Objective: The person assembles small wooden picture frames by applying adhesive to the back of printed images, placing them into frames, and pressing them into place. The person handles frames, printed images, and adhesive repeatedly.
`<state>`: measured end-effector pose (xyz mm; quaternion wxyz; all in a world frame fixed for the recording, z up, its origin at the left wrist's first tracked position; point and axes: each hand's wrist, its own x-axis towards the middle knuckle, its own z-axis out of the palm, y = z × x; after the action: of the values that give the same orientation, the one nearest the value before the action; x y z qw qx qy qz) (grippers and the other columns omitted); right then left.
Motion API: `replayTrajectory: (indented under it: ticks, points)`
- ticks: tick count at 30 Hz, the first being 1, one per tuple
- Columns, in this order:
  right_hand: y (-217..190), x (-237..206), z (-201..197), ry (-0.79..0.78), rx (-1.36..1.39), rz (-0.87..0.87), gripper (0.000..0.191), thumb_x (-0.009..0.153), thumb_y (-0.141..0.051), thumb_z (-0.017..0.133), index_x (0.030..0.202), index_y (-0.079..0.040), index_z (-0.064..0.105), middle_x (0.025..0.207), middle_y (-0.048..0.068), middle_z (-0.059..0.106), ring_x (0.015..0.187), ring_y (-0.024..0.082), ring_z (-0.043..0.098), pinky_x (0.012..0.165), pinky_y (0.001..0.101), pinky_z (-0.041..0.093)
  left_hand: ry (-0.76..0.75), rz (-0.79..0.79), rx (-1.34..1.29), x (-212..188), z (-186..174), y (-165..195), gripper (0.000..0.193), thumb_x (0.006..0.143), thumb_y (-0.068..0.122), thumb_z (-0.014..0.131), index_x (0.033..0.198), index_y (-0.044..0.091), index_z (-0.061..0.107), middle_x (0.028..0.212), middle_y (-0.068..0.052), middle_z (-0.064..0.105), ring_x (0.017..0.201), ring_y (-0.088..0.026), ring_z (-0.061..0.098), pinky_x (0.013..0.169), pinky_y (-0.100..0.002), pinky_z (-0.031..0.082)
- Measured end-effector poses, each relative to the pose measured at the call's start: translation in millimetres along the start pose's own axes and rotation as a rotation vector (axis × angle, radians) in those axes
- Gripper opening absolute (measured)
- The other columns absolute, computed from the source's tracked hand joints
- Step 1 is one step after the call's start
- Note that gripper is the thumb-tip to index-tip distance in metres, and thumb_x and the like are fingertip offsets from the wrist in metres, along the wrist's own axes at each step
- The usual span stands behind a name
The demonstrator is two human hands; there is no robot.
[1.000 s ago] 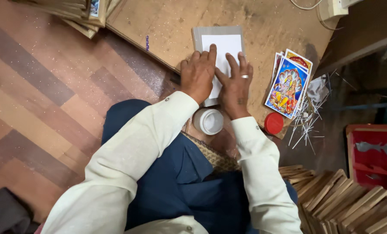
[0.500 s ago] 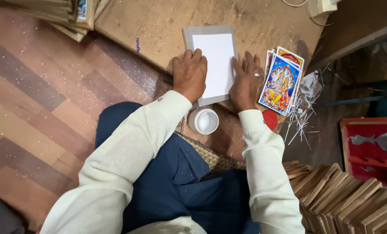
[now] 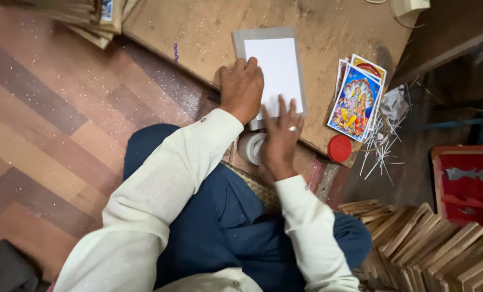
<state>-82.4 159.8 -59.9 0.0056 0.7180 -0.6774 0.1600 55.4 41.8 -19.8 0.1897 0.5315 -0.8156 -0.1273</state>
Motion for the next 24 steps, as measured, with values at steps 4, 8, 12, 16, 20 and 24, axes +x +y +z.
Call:
replayTrajectory:
  ticks: [4, 8, 12, 16, 20, 24]
  points:
    - [-1.9, -18.4, -12.9, -0.123, -0.111, -0.020, 0.072, 0.080, 0.006, 0.057, 0.145, -0.023, 0.058, 0.160, 0.015, 0.042, 0.155, 0.042, 0.023, 0.124, 0.0628, 0.009, -0.006, 0.005, 0.000, -1.5, 2.6, 2.4, 0.042, 0.066, 0.016, 0.077, 0.105, 0.004, 0.072, 0.114, -0.009, 0.058, 0.112, -0.029, 0.054, 0.079, -0.052, 0.044]
    - [20.7, -3.7, -29.7, 0.084, 0.269, 0.007, 0.069, 0.087, 0.010, 0.053, 0.145, -0.028, 0.061, 0.168, 0.017, 0.035, 0.160, 0.041, 0.020, 0.130, 0.0608, 0.015, 0.045, 0.030, 0.016, -1.3, 7.1, 1.2, 0.033, 0.070, 0.011, 0.075, 0.103, 0.006, 0.073, 0.114, -0.008, 0.059, 0.110, -0.029, 0.055, 0.081, -0.055, 0.044]
    - [27.2, -5.9, -21.7, -0.059, 0.023, 0.065, 0.079, 0.077, 0.012, 0.055, 0.151, -0.015, 0.059, 0.164, 0.021, 0.033, 0.153, 0.046, 0.022, 0.122, 0.0637, 0.013, 0.057, 0.029, 0.018, -1.4, 9.2, 0.4, 0.030, 0.074, 0.009, 0.074, 0.103, 0.005, 0.073, 0.120, -0.010, 0.060, 0.113, -0.031, 0.055, 0.078, -0.053, 0.044]
    - [48.3, -5.7, -17.0, -0.061, -0.054, 0.040, 0.060, 0.080, 0.001, 0.069, 0.134, -0.024, 0.071, 0.157, 0.015, 0.041, 0.148, 0.046, 0.029, 0.118, 0.0637, 0.014, 0.008, 0.001, 0.001, -0.3, 4.8, 2.1, 0.038, 0.066, 0.011, 0.075, 0.104, 0.003, 0.072, 0.114, -0.010, 0.059, 0.109, -0.031, 0.054, 0.079, -0.055, 0.044]
    - [78.4, 4.6, -22.5, 0.169, 0.334, 0.106, 0.055, 0.092, 0.009, 0.056, 0.131, -0.025, 0.074, 0.154, 0.014, 0.050, 0.154, 0.042, 0.036, 0.129, 0.0577, 0.029, -0.013, 0.017, -0.023, -0.1, 1.2, 3.2, 0.036, 0.067, 0.011, 0.076, 0.102, 0.004, 0.072, 0.114, -0.010, 0.059, 0.110, -0.031, 0.054, 0.080, -0.055, 0.043]
    - [71.7, -3.0, -29.7, 0.111, -0.141, -0.002, 0.045, 0.092, 0.003, 0.064, 0.131, -0.016, 0.073, 0.139, 0.014, 0.058, 0.147, 0.043, 0.038, 0.120, 0.0640, 0.023, 0.025, 0.022, -0.034, -1.3, 4.0, 3.2, 0.039, 0.064, 0.011, 0.077, 0.102, 0.003, 0.072, 0.114, -0.010, 0.059, 0.110, -0.031, 0.053, 0.079, -0.053, 0.043]
